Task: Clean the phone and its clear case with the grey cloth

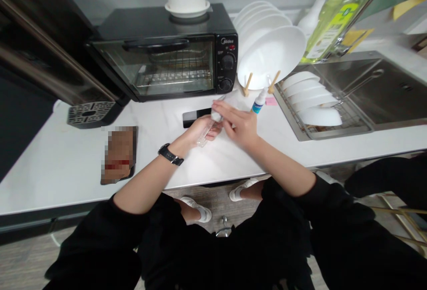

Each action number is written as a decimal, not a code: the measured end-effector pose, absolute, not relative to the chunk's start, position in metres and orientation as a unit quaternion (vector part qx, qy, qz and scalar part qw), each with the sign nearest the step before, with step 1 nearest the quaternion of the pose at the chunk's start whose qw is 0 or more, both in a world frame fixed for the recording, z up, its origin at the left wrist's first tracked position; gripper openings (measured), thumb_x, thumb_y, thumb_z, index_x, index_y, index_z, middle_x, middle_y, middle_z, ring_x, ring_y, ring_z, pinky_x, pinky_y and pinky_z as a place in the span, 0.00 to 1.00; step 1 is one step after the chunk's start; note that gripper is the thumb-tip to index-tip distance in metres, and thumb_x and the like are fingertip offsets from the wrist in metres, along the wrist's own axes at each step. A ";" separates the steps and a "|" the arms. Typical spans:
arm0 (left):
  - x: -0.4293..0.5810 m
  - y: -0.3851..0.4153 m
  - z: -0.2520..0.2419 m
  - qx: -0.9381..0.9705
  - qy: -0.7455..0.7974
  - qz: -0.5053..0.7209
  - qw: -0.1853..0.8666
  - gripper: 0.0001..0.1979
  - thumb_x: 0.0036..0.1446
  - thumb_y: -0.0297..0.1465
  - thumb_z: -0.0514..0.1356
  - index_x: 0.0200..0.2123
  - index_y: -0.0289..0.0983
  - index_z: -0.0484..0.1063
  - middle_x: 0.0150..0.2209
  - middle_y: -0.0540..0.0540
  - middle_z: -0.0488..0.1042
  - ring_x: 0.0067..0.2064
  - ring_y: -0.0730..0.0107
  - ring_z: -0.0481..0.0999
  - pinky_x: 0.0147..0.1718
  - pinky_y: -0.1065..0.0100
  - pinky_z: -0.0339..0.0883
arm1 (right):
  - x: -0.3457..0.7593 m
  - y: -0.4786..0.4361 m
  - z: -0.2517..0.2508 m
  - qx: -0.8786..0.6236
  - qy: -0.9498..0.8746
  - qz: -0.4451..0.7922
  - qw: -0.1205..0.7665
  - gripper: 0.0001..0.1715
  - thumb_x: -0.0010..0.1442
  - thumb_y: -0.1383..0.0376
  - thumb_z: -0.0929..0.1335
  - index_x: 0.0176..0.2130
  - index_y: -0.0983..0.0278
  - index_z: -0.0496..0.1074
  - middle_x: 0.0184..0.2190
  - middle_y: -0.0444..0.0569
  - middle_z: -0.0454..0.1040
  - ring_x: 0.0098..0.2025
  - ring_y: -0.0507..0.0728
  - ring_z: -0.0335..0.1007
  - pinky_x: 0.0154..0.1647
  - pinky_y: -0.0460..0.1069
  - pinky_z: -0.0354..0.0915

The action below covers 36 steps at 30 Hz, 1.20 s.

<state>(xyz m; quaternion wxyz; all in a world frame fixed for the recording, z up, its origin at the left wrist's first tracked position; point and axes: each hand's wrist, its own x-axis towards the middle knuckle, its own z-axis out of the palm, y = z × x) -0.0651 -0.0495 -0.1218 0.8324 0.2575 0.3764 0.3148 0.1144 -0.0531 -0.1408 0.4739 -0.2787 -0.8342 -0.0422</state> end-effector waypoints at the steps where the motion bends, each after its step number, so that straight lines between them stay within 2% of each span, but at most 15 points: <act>1: -0.067 -0.051 -0.120 0.270 0.372 0.304 0.835 0.11 0.70 0.30 0.61 0.32 0.36 0.68 0.24 0.54 0.62 0.17 0.84 0.54 0.13 0.81 0.44 | 0.117 -0.049 -0.139 -0.309 -0.813 -0.033 0.492 0.31 0.74 0.72 0.61 0.68 0.57 0.75 0.65 0.46 0.81 0.54 0.54 0.87 0.50 0.49 0.83; 3: -0.071 -0.052 -0.116 0.306 0.358 0.267 0.840 0.12 0.70 0.35 0.63 0.34 0.34 0.72 0.27 0.51 0.68 0.17 0.83 0.56 0.12 0.79 0.48 | 0.122 -0.043 -0.137 -0.344 -0.797 -0.025 0.496 0.30 0.74 0.72 0.61 0.66 0.57 0.77 0.65 0.46 0.81 0.59 0.56 0.85 0.55 0.50 0.82; 5: -0.077 -0.053 -0.113 0.356 0.348 0.240 0.833 0.14 0.69 0.40 0.64 0.38 0.33 0.76 0.29 0.49 0.71 0.18 0.82 0.59 0.14 0.77 0.59 | 0.126 -0.040 -0.135 -0.351 -0.803 -0.019 0.481 0.28 0.74 0.71 0.61 0.64 0.56 0.79 0.64 0.46 0.82 0.61 0.56 0.84 0.58 0.52 0.82; 7: -0.083 -0.053 -0.111 0.416 0.346 0.234 0.808 0.17 0.68 0.44 0.65 0.43 0.33 0.79 0.32 0.47 0.76 0.20 0.80 0.64 0.21 0.73 0.70 | 0.128 -0.039 -0.134 -0.348 -0.804 -0.009 0.483 0.27 0.76 0.70 0.61 0.63 0.54 0.80 0.62 0.45 0.84 0.61 0.56 0.84 0.59 0.52 0.82; 9: -0.090 -0.051 -0.110 0.475 0.347 0.227 0.776 0.25 0.66 0.50 0.65 0.49 0.33 0.80 0.36 0.42 0.81 0.24 0.75 0.72 0.27 0.69 0.77 | 0.129 -0.040 -0.133 -0.350 -0.790 0.002 0.504 0.25 0.77 0.68 0.61 0.60 0.55 0.81 0.59 0.46 0.85 0.60 0.57 0.85 0.59 0.52 0.81; 12: -0.097 -0.046 -0.107 0.551 0.413 0.243 0.683 0.36 0.63 0.61 0.64 0.53 0.32 0.81 0.36 0.38 0.84 0.29 0.66 0.80 0.32 0.65 0.78 | 0.130 -0.041 -0.132 -0.363 -0.759 0.023 0.540 0.22 0.78 0.65 0.62 0.57 0.58 0.83 0.54 0.50 0.87 0.52 0.56 0.87 0.55 0.50 0.80; 14: -0.100 -0.042 -0.105 0.589 0.452 0.328 0.584 0.40 0.60 0.65 0.63 0.55 0.35 0.81 0.37 0.40 0.84 0.33 0.62 0.83 0.37 0.63 0.80 | 0.128 -0.041 -0.132 -0.377 -0.742 0.042 0.554 0.20 0.78 0.61 0.64 0.54 0.61 0.84 0.46 0.51 0.88 0.42 0.56 0.87 0.48 0.49 0.79; 16: -0.101 -0.038 -0.103 0.621 0.404 0.433 0.513 0.46 0.61 0.72 0.55 0.58 0.38 0.80 0.47 0.38 0.85 0.46 0.54 0.87 0.49 0.55 0.81 | 0.126 -0.039 -0.134 -0.406 -0.720 0.073 0.559 0.20 0.78 0.57 0.65 0.52 0.62 0.85 0.38 0.49 0.87 0.34 0.54 0.82 0.41 0.49 0.76; 18: -0.101 -0.036 -0.102 0.662 0.303 0.491 0.478 0.56 0.57 0.78 0.42 0.63 0.41 0.78 0.62 0.36 0.80 0.63 0.44 0.81 0.62 0.45 0.76 | 0.122 -0.038 -0.135 -0.433 -0.700 0.117 0.556 0.22 0.77 0.53 0.66 0.50 0.63 0.85 0.32 0.47 0.84 0.30 0.54 0.77 0.36 0.49 0.73; 20: -0.099 -0.036 -0.102 0.709 0.236 0.501 0.437 0.60 0.52 0.80 0.43 0.67 0.43 0.74 0.69 0.35 0.74 0.72 0.40 0.72 0.68 0.41 0.70 | 0.119 -0.038 -0.137 -0.442 -0.694 0.155 0.547 0.24 0.77 0.51 0.66 0.49 0.63 0.85 0.29 0.45 0.81 0.28 0.53 0.72 0.33 0.49 0.69; 22: -0.095 -0.037 -0.105 0.736 0.223 0.502 0.395 0.55 0.53 0.76 0.57 0.72 0.45 0.69 0.71 0.36 0.73 0.74 0.39 0.70 0.68 0.42 0.70 | 0.116 -0.039 -0.138 -0.428 -0.711 0.178 0.528 0.25 0.76 0.49 0.66 0.45 0.63 0.86 0.27 0.44 0.79 0.27 0.53 0.68 0.32 0.49 0.67; 24: -0.092 -0.039 -0.108 0.735 0.228 0.517 0.375 0.47 0.60 0.65 0.65 0.74 0.47 0.65 0.69 0.37 0.74 0.73 0.43 0.72 0.68 0.44 0.70 | 0.114 -0.041 -0.139 -0.407 -0.743 0.196 0.494 0.25 0.76 0.49 0.67 0.42 0.63 0.86 0.25 0.43 0.77 0.25 0.52 0.66 0.32 0.48 0.64; 27: -0.093 -0.038 -0.113 0.707 0.228 0.549 0.383 0.37 0.66 0.54 0.66 0.73 0.49 0.67 0.65 0.39 0.78 0.69 0.47 0.76 0.67 0.46 0.72 | 0.112 -0.042 -0.138 -0.398 -0.758 0.207 0.473 0.24 0.76 0.51 0.67 0.42 0.63 0.86 0.26 0.43 0.78 0.26 0.51 0.67 0.33 0.47 0.63; 32: -0.102 -0.036 -0.107 0.676 0.222 0.582 0.394 0.30 0.65 0.50 0.66 0.67 0.48 0.73 0.57 0.41 0.80 0.60 0.49 0.80 0.66 0.44 0.72 | 0.113 -0.040 -0.137 -0.437 -0.691 0.173 0.549 0.26 0.76 0.48 0.67 0.47 0.64 0.85 0.31 0.47 0.83 0.29 0.53 0.74 0.35 0.49 0.71; 36: -0.098 -0.047 -0.101 0.741 0.237 0.468 0.419 0.28 0.67 0.50 0.67 0.64 0.46 0.75 0.49 0.41 0.79 0.57 0.50 0.80 0.64 0.45 0.72 | 0.119 -0.043 -0.135 -0.415 -0.635 0.093 0.645 0.26 0.77 0.48 0.65 0.51 0.62 0.84 0.42 0.52 0.88 0.41 0.58 0.85 0.47 0.54 0.80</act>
